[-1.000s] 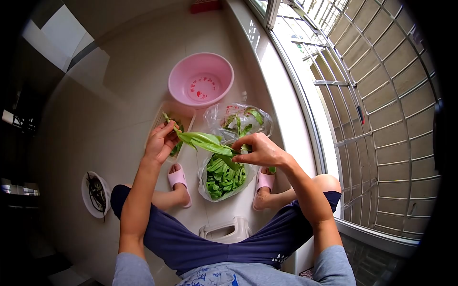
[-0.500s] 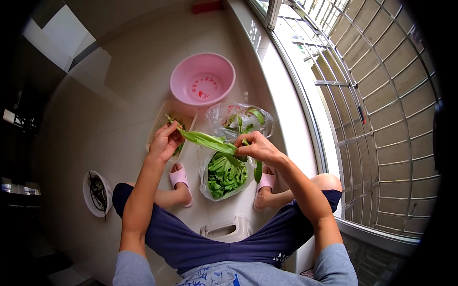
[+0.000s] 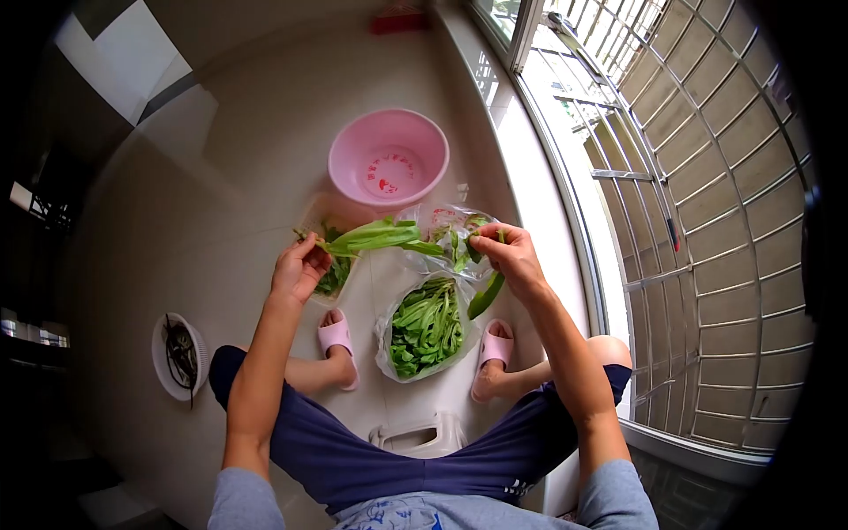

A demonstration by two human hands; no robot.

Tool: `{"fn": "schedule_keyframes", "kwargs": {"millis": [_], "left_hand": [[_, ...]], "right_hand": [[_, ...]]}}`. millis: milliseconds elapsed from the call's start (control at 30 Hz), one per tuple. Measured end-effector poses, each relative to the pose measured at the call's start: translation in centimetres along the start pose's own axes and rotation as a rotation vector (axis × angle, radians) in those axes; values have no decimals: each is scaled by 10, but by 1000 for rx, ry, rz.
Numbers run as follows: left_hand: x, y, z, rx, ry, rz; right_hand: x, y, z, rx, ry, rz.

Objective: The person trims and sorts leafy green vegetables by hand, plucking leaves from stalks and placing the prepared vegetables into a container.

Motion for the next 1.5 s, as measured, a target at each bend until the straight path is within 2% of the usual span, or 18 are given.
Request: {"fn": "schedule_keyframes", "kwargs": {"millis": [33, 67, 133, 367, 533, 633, 667, 733, 800, 933, 1033, 1200, 1400, 1500], "left_hand": [[-2, 2, 1, -5, -1, 7], [-3, 2, 2, -11, -2, 14], [-6, 5, 6, -8, -12, 14], [-16, 11, 14, 7, -105, 27], [-9, 15, 19, 38, -165, 36], [8, 13, 26, 90, -208, -27], [15, 12, 29, 121, -243, -94], [28, 5, 35, 106, -284, -206], [40, -5, 40, 98, -361, -279], [60, -23, 46, 61, -446, -410], [69, -32, 46, 67, -454, -448], [80, -48, 45, 65, -436, -464], [85, -58, 46, 146, -411, -581], [92, -60, 56, 163, -508, -582]], "right_hand": [[3, -2, -6, -324, 40, 145], [2, 1, -8, -325, 36, 145], [0, -3, -8, -438, 214, 526], [-3, 19, -32, -541, 365, 925], [6, 9, -27, -543, 249, 948], [14, 5, -20, -367, 68, 585], [16, -1, -16, -367, 55, 586], [22, -5, -9, -169, -104, 493], [33, -5, -1, -62, -218, 407], [58, -7, 20, -11, -448, 398], [65, -8, 28, -21, -475, 431], [67, -6, 36, -265, -361, 669], [60, 4, 36, -190, -311, 637], [56, 4, 37, -168, -345, 590]]}}
Point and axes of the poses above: each hand's wrist, its own z-axis away from the middle knuckle, its own x-axis out of the palm, y = z × x, the point moved 3 cm from there along -z, towards the middle knuckle, and after that the axes turned 3 degrees about y, right-handed, at the moved point
